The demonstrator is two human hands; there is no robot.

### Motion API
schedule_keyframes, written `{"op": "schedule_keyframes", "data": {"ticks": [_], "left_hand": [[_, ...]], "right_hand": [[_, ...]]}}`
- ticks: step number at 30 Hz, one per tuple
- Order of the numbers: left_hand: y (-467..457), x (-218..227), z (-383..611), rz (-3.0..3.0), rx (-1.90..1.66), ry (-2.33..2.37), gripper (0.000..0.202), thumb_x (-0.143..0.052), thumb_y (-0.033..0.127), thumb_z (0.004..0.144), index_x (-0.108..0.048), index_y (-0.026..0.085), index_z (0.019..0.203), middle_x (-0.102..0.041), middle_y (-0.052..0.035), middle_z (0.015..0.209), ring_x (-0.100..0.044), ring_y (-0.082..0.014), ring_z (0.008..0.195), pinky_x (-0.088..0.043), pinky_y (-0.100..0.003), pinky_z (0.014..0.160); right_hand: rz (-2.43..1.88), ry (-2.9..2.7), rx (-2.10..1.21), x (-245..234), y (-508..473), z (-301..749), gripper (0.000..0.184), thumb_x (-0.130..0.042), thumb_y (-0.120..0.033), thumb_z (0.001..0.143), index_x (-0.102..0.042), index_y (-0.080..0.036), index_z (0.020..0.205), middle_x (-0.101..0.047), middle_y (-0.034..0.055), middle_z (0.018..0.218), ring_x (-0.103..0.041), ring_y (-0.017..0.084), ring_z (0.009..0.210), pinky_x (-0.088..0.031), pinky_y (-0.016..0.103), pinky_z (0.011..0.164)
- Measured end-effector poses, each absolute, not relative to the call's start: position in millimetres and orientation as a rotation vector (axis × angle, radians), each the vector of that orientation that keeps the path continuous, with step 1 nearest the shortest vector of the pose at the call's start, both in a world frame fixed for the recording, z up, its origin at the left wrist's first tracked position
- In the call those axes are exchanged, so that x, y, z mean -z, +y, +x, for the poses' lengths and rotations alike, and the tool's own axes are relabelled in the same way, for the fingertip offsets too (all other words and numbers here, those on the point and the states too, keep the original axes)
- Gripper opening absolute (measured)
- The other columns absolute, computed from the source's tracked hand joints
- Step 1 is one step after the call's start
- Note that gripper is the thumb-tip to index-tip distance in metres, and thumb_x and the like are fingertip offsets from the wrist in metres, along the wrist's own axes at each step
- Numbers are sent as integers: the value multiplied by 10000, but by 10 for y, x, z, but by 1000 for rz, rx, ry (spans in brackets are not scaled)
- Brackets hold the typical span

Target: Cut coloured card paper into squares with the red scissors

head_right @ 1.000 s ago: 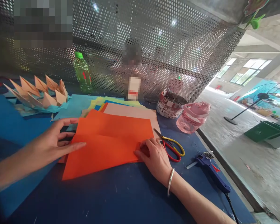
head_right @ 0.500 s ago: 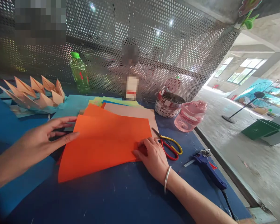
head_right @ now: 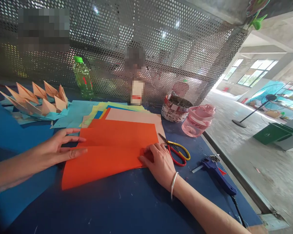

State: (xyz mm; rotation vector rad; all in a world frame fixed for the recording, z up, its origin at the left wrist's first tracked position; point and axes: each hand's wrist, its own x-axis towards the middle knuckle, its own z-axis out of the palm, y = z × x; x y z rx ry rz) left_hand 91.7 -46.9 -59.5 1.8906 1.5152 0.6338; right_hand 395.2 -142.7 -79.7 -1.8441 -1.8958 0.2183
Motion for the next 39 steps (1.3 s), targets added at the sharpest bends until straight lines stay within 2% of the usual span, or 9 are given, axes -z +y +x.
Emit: {"op": "schedule_keyframes", "data": {"ticks": [6, 9, 12, 17, 20, 24, 28, 33, 39], "left_hand": [[-472, 615, 935, 1921, -667, 1416, 772, -599, 604, 719, -334, 229, 1339, -593, -149, 1254, -627, -301, 1055, -539, -395, 772], [-586, 605, 979, 2373, -787, 1349, 557, -584, 466, 816, -443, 232, 1301, -548, -134, 1342, -531, -315, 1231, -477, -457, 970], [-807, 601, 1054, 2757, -827, 1065, 382, -459, 307, 926, -543, 287, 1298, -531, -55, 1428, -480, -283, 1309, -362, -480, 1107], [-1087, 619, 1088, 2863, -626, 635, 611, -379, 48, 800, -657, 378, 1232, -721, 52, 1217, -632, -207, 1159, -367, -404, 1138], [-1058, 633, 1051, 2831, -565, 649, 565, -396, 74, 820, -691, 383, 1190, -744, 49, 1169, -690, -202, 1062, -462, -358, 1067], [-988, 681, 1025, 2758, -458, 711, 383, -521, 356, 922, -611, 370, 1294, -658, 20, 1314, -659, -249, 1142, -552, -355, 962], [-1029, 731, 1031, 2797, -386, 698, 631, -590, 585, 831, -453, 385, 1414, -501, 2, 1461, -528, -314, 1285, -500, -454, 1018], [-1016, 754, 1038, 2938, -260, 603, 526, -493, 412, 941, -358, 426, 1449, -419, 27, 1502, -484, -307, 1314, -515, -477, 992], [-980, 819, 1044, 3000, -290, 592, 564, -507, 369, 938, -326, 402, 1472, -424, 16, 1504, -480, -319, 1318, -521, -485, 984]], "right_hand": [[-1847, -1886, -221, 802, -1420, 3943, 147, -704, -338, 850, -625, -220, 888, -650, 41, 902, -579, 231, 879, -444, 357, 789], [-1850, -1886, -208, 804, -1417, 3944, 154, -708, -339, 848, -625, -217, 892, -651, 41, 902, -576, 228, 875, -441, 356, 790], [-1843, -1895, -193, 799, -1412, 3942, 138, -701, -324, 853, -620, -214, 874, -652, 35, 890, -570, 223, 870, -437, 351, 791], [-1843, -1889, -195, 784, -1407, 3940, 94, -688, -280, 858, -619, -216, 875, -654, 30, 896, -569, 217, 875, -436, 342, 788], [-1831, -1889, -199, 788, -1414, 3948, 92, -680, -288, 864, -620, -219, 872, -652, 31, 891, -571, 217, 868, -437, 342, 788], [-1830, -1885, -201, 794, -1419, 3953, 97, -695, -270, 851, -613, -218, 851, -653, 31, 876, -568, 218, 864, -437, 340, 783], [-1824, -1883, -209, 792, -1414, 3948, 91, -691, -255, 853, -610, -216, 839, -653, 25, 863, -563, 210, 843, -433, 334, 771], [-1813, -1878, -208, 798, -1420, 3954, 77, -682, -243, 854, -609, -220, 840, -652, 19, 850, -565, 205, 831, -429, 322, 748], [-1812, -1879, -198, 796, -1421, 3955, 85, -682, -242, 853, -604, -217, 831, -651, 19, 843, -559, 202, 822, -426, 317, 742]]}}
